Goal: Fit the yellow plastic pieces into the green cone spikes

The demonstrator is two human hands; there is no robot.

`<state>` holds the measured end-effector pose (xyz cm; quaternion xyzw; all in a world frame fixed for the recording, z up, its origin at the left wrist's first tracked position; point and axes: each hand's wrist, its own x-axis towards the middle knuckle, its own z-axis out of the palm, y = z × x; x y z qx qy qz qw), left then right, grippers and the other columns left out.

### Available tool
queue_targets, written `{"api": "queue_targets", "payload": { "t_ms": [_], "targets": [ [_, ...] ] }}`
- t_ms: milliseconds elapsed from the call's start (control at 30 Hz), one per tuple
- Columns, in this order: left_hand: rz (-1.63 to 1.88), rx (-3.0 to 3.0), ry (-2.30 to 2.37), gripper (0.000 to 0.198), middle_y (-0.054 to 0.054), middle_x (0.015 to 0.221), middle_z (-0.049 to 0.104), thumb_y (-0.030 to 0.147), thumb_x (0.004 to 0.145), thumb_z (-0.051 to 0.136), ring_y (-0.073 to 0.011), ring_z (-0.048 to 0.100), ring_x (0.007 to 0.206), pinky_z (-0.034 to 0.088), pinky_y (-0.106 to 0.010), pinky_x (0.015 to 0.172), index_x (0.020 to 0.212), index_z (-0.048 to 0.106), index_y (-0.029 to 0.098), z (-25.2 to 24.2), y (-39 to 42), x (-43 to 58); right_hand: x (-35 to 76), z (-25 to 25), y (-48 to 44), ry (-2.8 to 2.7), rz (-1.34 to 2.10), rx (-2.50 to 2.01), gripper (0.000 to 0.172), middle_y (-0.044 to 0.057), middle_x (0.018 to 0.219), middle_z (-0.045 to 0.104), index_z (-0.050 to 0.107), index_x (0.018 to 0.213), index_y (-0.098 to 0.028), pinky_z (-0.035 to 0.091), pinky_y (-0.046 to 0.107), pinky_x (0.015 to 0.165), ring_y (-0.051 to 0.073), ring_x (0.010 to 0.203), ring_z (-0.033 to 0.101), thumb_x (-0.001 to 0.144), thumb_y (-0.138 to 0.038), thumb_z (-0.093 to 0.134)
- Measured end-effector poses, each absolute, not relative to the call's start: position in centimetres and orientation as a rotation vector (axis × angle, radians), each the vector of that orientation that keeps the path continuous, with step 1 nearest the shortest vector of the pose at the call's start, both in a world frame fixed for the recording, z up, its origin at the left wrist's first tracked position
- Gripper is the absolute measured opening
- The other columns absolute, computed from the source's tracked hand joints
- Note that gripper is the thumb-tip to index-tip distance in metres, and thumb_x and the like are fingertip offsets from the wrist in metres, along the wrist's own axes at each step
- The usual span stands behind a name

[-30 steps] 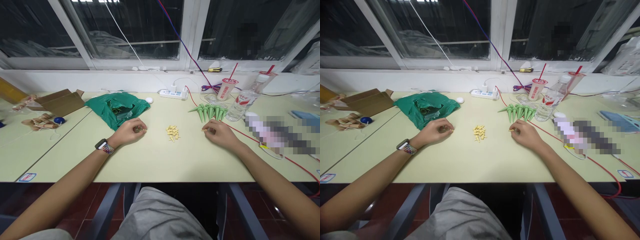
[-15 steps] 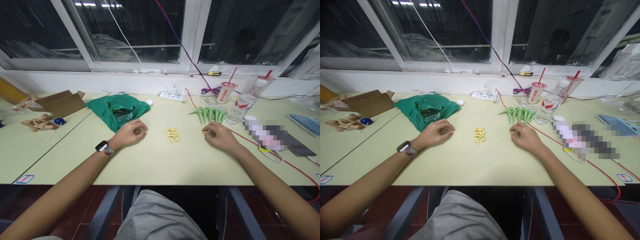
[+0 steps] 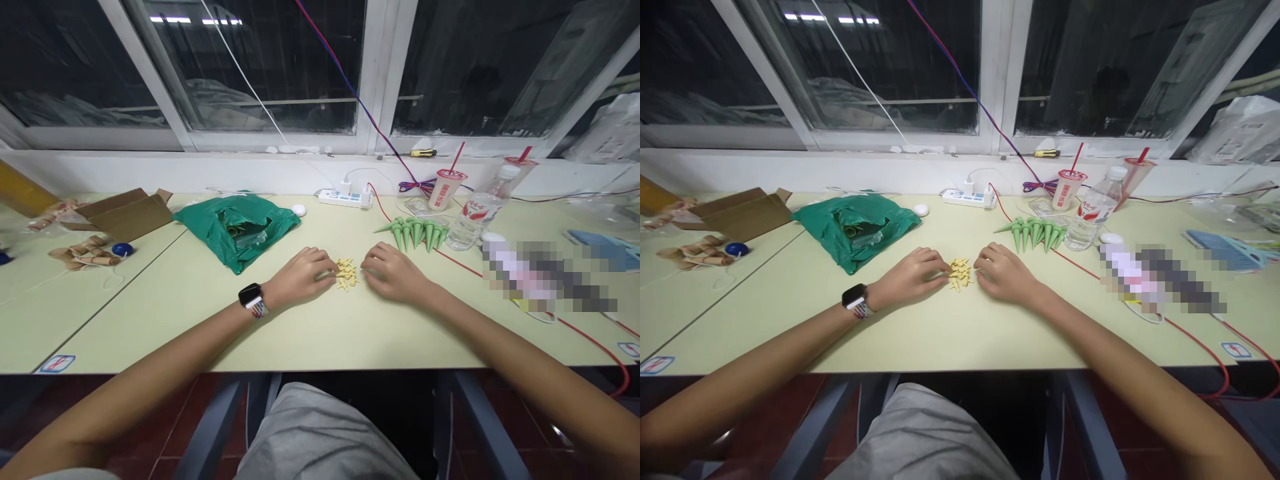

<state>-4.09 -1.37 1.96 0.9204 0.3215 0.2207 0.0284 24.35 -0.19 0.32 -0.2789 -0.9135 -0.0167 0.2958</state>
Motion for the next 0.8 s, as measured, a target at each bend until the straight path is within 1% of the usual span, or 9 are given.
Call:
{"api": "queue_targets", "payload": {
  "t_ms": [133,267,433,533,633,733,800],
  "targets": [
    [0.631,2.884,0.941,0.015,-0.006,0.099,0.07,0.029,0.102,0.062,-0.0227,0.063,0.094,0.046,-0.039,0.089,0.108,0.074,0.023,1.6,-0.5,-3.0,22.2,1.0,1.3,-2.359,-0.005,-0.748,0.014,0.01,0.091,0.069,0.07,0.093,-0.019,0.048,0.042,0.082,0.026,0.09,0.058,0.098,-0.022,0.058],
    [0.658,2.893,0.93,0.014,-0.007,0.097,0.069,0.025,0.1,0.059,-0.0237,0.063,0.092,0.045,-0.04,0.087,0.103,0.073,0.022,1.7,-0.4,-2.8,21.9,1.2,2.0,-2.258,0.136,-0.793,0.018,0.008,0.088,0.069,0.07,0.09,-0.022,0.047,0.04,0.083,0.025,0.088,0.059,0.1,-0.026,0.057],
    [0.77,2.77,0.922,0.01,-0.006,0.096,0.069,0.026,0.098,0.059,-0.0235,0.064,0.091,0.047,-0.04,0.087,0.101,0.068,0.023,3.1,-0.8,-2.6,22.2,0.8,1.4,-2.135,0.425,-0.796,0.017,0.006,0.09,0.071,0.073,0.09,-0.023,0.05,0.039,0.082,0.023,0.088,0.063,0.099,-0.027,0.058],
    [0.849,2.682,0.883,0.006,-0.004,0.095,0.067,0.022,0.094,0.061,-0.0214,0.064,0.089,0.049,-0.037,0.086,0.1,0.063,0.022,3.6,-0.8,-2.0,22.0,0.8,1.1,-2.045,0.643,-0.774,0.013,0.005,0.094,0.073,0.075,0.095,-0.024,0.053,0.037,0.081,0.021,0.087,0.065,0.096,-0.03,0.063],
    [0.945,2.601,0.852,0.007,-0.004,0.096,0.067,0.019,0.092,0.063,-0.0197,0.063,0.086,0.05,-0.035,0.082,0.098,0.061,0.022,3.3,-0.6,-1.3,21.5,0.7,0.8,-2.001,0.814,-0.755,0.014,0.005,0.097,0.074,0.075,0.096,-0.023,0.054,0.036,0.082,0.02,0.088,0.067,0.094,-0.033,0.066],
    [1.056,2.497,0.874,0.003,-0.004,0.093,0.069,0.023,0.094,0.065,-0.0187,0.065,0.085,0.051,-0.033,0.079,0.096,0.063,0.022,2.5,-0.5,-0.8,21.3,0.5,0.6,-1.93,0.924,-0.789,0.017,0.004,0.093,0.075,0.074,0.097,-0.022,0.054,0.036,0.081,0.02,0.086,0.069,0.094,-0.038,0.067],
    [1.12,2.421,0.901,0.007,-0.004,0.093,0.072,0.028,0.098,0.066,-0.0187,0.068,0.086,0.053,-0.033,0.079,0.097,0.066,0.021,2.1,-0.6,-0.7,21.3,0.3,0.6,-1.874,0.976,-0.825,0.022,0.004,0.09,0.076,0.074,0.098,-0.021,0.054,0.035,0.08,0.02,0.085,0.069,0.094,-0.042,0.068]
  ]
}}
